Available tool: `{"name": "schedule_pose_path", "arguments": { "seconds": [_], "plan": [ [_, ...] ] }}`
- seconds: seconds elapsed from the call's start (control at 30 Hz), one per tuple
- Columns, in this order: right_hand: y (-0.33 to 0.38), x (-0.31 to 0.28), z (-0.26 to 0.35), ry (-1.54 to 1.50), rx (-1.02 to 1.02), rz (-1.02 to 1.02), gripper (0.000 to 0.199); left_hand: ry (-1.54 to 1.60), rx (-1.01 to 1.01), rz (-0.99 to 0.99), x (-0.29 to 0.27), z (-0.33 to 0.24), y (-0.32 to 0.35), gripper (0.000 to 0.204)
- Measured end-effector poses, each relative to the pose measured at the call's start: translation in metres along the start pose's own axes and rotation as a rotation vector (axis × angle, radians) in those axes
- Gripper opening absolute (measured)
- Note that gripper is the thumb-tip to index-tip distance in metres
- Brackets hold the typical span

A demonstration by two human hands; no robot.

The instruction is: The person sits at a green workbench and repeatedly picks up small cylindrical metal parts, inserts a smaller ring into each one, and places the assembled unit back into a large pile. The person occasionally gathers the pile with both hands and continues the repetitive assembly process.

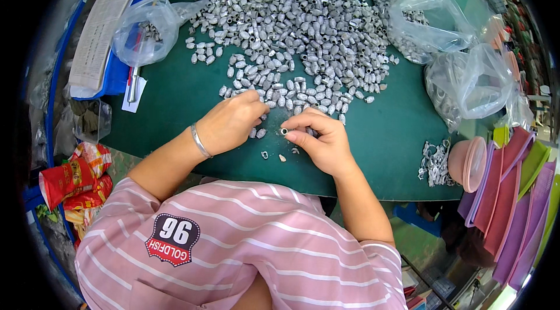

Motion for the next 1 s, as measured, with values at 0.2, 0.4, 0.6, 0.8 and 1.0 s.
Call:
{"name": "schedule_pose_path", "arguments": {
  "seconds": [0.2,0.4,0.6,0.8,1.0],
  "plan": [
    [0.004,0.007,-0.007,-1.206,0.273,0.022,0.015,0.073,0.030,-0.143,-0.003,0.001,-0.002,0.013],
    [-0.012,-0.007,-0.016,0.231,0.396,-0.170,0.012,0.383,0.056,-0.298,-0.013,-0.007,0.007,0.016],
    [-0.029,0.011,0.005,0.980,0.185,-0.151,0.013,0.408,0.171,-0.447,-0.019,-0.016,0.018,0.020],
    [-0.026,0.011,-0.001,0.933,0.098,0.004,0.015,0.543,0.139,-0.473,-0.020,-0.012,0.023,0.017],
    [-0.018,0.013,0.001,0.953,0.152,-0.081,0.015,1.488,-0.238,-0.340,0.012,0.018,0.023,0.014]
  ]
}}
Point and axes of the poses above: each hand's wrist, its own y-axis away from the middle knuckle, its own x-axis out of the palm, z = x × y, the point moved 6 cm from there along -y, towards the middle knuckle, and after that the axes turned 6 degrees about y, right-handed, at the moved point
